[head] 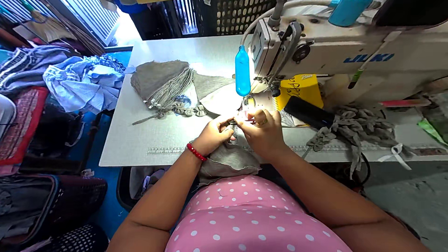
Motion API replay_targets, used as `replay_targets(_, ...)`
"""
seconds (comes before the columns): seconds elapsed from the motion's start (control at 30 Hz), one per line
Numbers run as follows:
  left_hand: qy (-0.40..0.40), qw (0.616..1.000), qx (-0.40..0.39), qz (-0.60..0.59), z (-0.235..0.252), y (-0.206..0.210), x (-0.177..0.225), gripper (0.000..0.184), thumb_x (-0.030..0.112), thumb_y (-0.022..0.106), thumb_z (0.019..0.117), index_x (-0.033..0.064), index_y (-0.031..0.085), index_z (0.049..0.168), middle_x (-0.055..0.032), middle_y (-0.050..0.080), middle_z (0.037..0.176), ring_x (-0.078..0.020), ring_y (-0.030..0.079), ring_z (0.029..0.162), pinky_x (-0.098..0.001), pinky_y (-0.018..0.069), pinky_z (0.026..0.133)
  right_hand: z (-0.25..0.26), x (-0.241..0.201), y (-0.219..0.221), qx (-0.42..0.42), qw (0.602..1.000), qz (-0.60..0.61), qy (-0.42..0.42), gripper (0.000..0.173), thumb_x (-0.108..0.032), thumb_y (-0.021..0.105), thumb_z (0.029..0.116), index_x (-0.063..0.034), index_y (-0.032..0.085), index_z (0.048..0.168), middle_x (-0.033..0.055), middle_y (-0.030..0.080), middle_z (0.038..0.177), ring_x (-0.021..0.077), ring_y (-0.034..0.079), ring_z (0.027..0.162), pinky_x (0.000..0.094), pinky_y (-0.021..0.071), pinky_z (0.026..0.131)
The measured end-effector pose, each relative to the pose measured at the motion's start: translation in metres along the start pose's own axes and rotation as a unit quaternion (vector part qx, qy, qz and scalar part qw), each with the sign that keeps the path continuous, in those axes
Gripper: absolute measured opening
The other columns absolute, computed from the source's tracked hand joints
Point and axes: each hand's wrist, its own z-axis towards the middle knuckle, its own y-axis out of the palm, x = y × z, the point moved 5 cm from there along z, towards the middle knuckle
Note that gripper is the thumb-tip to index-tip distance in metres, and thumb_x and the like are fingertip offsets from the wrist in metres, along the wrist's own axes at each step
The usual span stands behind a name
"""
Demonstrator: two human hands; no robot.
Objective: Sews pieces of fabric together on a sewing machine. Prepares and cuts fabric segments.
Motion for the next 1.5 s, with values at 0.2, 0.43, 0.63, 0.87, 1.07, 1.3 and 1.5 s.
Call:
replay_targets(0.2, 0.008, 1.000, -0.009, -0.009, 0.001, 0.000, -0.001, 0.052, -0.007, 0.057, 0.0968, 0.0095, 0.055, 0.146, -0.0078, 0.069, 0.116, -0.0080, 0.063, 0.068, -0.0225, 0.0568, 0.064, 0.000, -0.007, 0.002, 0.024, 0.999, -0.025, -0.029, 0.020, -0.010, 0.069, 0.0923, -0.0180, 0.080, 0.106, 0.0124, 0.065, 0.108, 0.0294, 0.058, 0.096, 0.0461, 0.0409, 0.083)
replay_targets(0.43, 0.028, 0.997, 0.001, 0.067, 0.002, 0.000, 0.002, 0.063, -0.008, 0.059, 0.0940, 0.0105, 0.046, 0.153, -0.0058, 0.061, 0.140, -0.0075, 0.067, 0.074, -0.0238, 0.0592, 0.068, -0.007, -0.001, 0.000, 0.017, 1.000, 0.007, 0.002, 0.015, -0.011, 0.068, 0.0932, -0.0161, 0.080, 0.101, 0.0135, 0.064, 0.102, 0.0318, 0.060, 0.095, 0.0486, 0.0435, 0.081)
replay_targets(0.63, 0.112, 0.867, -0.058, 0.482, -0.052, -0.008, 0.007, 0.072, 0.068, 0.045, 0.0983, 0.0223, 0.049, 0.154, -0.0060, 0.052, 0.153, -0.0269, 0.048, 0.142, -0.0578, 0.0378, 0.115, -0.036, 0.047, -0.011, -0.143, 0.975, 0.035, 0.166, 0.026, -0.023, 0.067, 0.0965, -0.0100, 0.076, 0.118, 0.0210, 0.063, 0.112, 0.0413, 0.062, 0.100, 0.0622, 0.0475, 0.082)
replay_targets(0.87, 0.345, 0.765, 0.007, 0.544, -0.110, -0.028, -0.013, 0.028, 0.015, 0.050, 0.0996, 0.0142, 0.071, 0.118, -0.0096, 0.074, 0.105, -0.0279, 0.070, 0.096, -0.0444, 0.0557, 0.085, -0.009, 0.012, 0.007, -0.109, 0.989, 0.087, 0.054, 0.031, -0.022, 0.062, 0.0942, -0.0028, 0.075, 0.116, 0.0194, 0.071, 0.120, 0.0385, 0.066, 0.114, 0.0554, 0.0540, 0.093)
replay_targets(1.07, 0.217, 0.786, 0.292, 0.499, -0.101, -0.115, 0.094, 0.029, 0.010, 0.058, 0.0971, -0.0131, 0.062, 0.114, -0.0313, 0.067, 0.109, -0.0397, 0.067, 0.105, -0.0545, 0.0522, 0.094, 0.019, -0.031, 0.063, -0.249, 0.953, 0.173, -0.019, 0.054, -0.041, 0.058, 0.1010, -0.0038, 0.061, 0.140, 0.0186, 0.054, 0.150, 0.0351, 0.043, 0.147, 0.0558, 0.0307, 0.121)
replay_targets(1.3, -0.009, 0.877, 0.389, 0.283, -0.006, -0.209, 0.113, 0.052, 0.030, 0.051, 0.1063, 0.0014, 0.043, 0.149, -0.0205, 0.057, 0.140, -0.0239, 0.059, 0.127, -0.0452, 0.0480, 0.108, -0.030, -0.050, 0.025, -0.325, 0.902, 0.272, -0.080, 0.038, -0.035, 0.053, 0.1051, -0.0074, 0.067, 0.128, 0.0101, 0.061, 0.144, 0.0264, 0.047, 0.144, 0.0474, 0.0351, 0.121)
replay_targets(1.5, 0.066, 0.822, 0.331, 0.459, -0.006, -0.152, 0.078, 0.068, 0.020, 0.069, 0.0944, -0.0055, 0.043, 0.151, -0.0325, 0.041, 0.153, -0.0477, 0.039, 0.143, -0.0596, 0.0330, 0.117, -0.061, -0.025, 0.002, -0.180, 0.931, 0.318, -0.022, 0.022, -0.021, 0.057, 0.1034, -0.0084, 0.075, 0.097, 0.0062, 0.075, 0.113, 0.0233, 0.064, 0.126, 0.0464, 0.0462, 0.114)
